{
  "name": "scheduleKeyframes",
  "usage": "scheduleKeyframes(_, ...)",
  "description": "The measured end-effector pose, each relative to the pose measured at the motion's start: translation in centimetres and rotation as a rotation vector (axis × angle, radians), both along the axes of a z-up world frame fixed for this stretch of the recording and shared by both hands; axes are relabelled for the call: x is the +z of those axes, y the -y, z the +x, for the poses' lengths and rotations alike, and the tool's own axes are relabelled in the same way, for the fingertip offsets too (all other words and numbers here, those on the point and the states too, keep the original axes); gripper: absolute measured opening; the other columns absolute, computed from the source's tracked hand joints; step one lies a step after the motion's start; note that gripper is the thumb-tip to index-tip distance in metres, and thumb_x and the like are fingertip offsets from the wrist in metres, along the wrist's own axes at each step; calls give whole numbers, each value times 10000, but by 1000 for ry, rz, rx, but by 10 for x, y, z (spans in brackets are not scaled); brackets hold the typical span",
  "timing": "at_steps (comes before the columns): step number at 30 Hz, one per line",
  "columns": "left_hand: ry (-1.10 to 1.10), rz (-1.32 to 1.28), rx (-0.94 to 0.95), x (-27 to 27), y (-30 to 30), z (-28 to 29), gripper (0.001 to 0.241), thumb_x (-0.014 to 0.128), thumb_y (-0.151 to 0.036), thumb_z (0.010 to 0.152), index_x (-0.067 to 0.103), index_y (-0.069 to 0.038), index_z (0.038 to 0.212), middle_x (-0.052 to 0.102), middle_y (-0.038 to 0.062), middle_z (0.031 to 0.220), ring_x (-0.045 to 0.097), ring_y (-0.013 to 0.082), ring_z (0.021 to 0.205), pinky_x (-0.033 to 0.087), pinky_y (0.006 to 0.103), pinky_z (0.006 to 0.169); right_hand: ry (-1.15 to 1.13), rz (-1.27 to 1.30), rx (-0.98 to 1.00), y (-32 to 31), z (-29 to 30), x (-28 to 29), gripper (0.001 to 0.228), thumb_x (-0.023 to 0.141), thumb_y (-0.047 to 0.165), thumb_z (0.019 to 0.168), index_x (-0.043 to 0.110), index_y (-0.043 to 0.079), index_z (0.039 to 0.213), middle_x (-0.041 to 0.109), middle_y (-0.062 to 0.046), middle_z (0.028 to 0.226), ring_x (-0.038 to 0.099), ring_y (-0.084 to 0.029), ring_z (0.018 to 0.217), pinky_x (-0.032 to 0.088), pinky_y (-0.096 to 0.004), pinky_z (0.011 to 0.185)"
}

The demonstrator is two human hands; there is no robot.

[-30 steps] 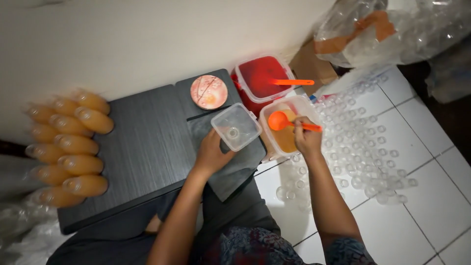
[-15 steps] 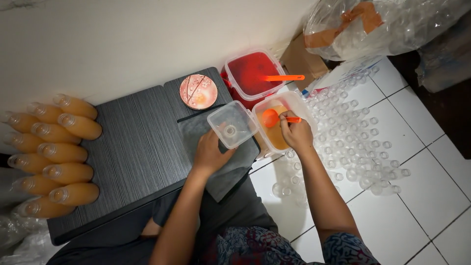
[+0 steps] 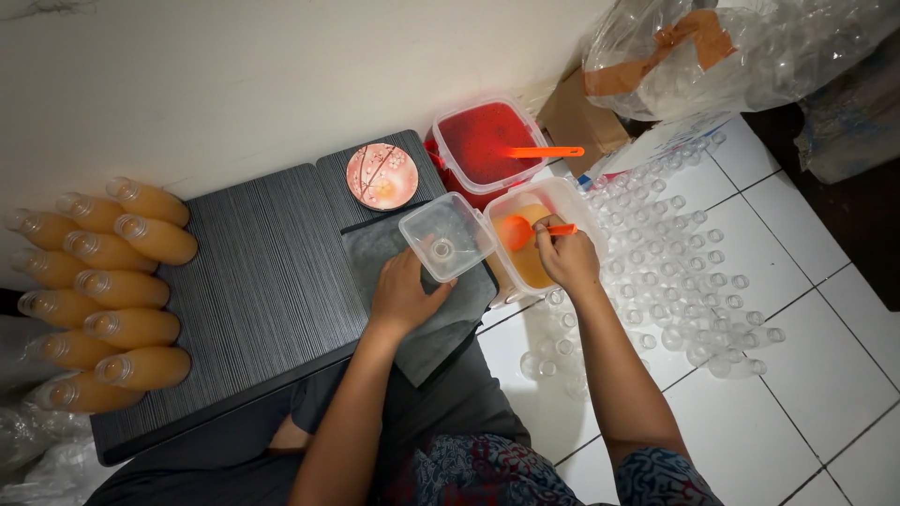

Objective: The person uses a ladle to transfer a light-colored liquid from a large container into individual plastic bottles through a funnel. They fill several bottles, move them to a different part of the workspace, and continue the process.

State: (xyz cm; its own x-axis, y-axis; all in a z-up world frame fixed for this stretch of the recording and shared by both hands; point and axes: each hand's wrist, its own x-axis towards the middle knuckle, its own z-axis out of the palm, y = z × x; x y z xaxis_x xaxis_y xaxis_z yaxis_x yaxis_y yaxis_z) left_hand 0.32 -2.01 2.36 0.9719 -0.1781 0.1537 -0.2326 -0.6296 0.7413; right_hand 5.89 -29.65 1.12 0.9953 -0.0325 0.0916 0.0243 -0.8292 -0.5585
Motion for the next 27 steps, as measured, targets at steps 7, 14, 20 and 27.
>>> scheduleKeyframes(7, -24, -6, 1, -1, 0, 1, 730, 733, -320, 808, 455, -10, 1407, 617, 199, 1235, 594, 336, 1173, 393, 481, 1064, -10, -25, 4, 2, 1, -3, 236, 494, 288, 961, 669, 131, 954, 691, -181, 711, 673, -457, 820, 507, -530, 755)
scheduleKeyframes(14, 7, 1, -13, -3, -1, 0, 713, 733, -307, 811, 458, 7, 1389, 615, 213, 1219, 598, 352, 1155, 402, 491, 1053, 23, 200, -13, 12, 3, -15, 267, 484, 296, 961, 673, 137, 859, 680, -82, 630, 680, -353, 750, 510, -444, 727)
scheduleKeyframes(20, 60, 9, -16, -15, -2, 2, 693, 736, -298, 818, 467, 9, 1378, 618, 213, 1201, 606, 355, 1140, 415, 497, 1038, 214, 550, -53, 23, 6, -43, 266, 487, 233, 956, 668, 104, 810, 591, -78, 527, 602, -203, 552, 492, -308, 605)
scheduleKeyframes(27, 50, -3, -15, -10, -2, 1, 675, 731, -276, 801, 488, 10, 1363, 636, 200, 1179, 618, 353, 1120, 413, 495, 1030, 461, 850, -149, 30, 4, -46, 327, 439, 238, 988, 621, 47, 796, 524, -87, 488, 568, -179, 483, 453, -241, 525)
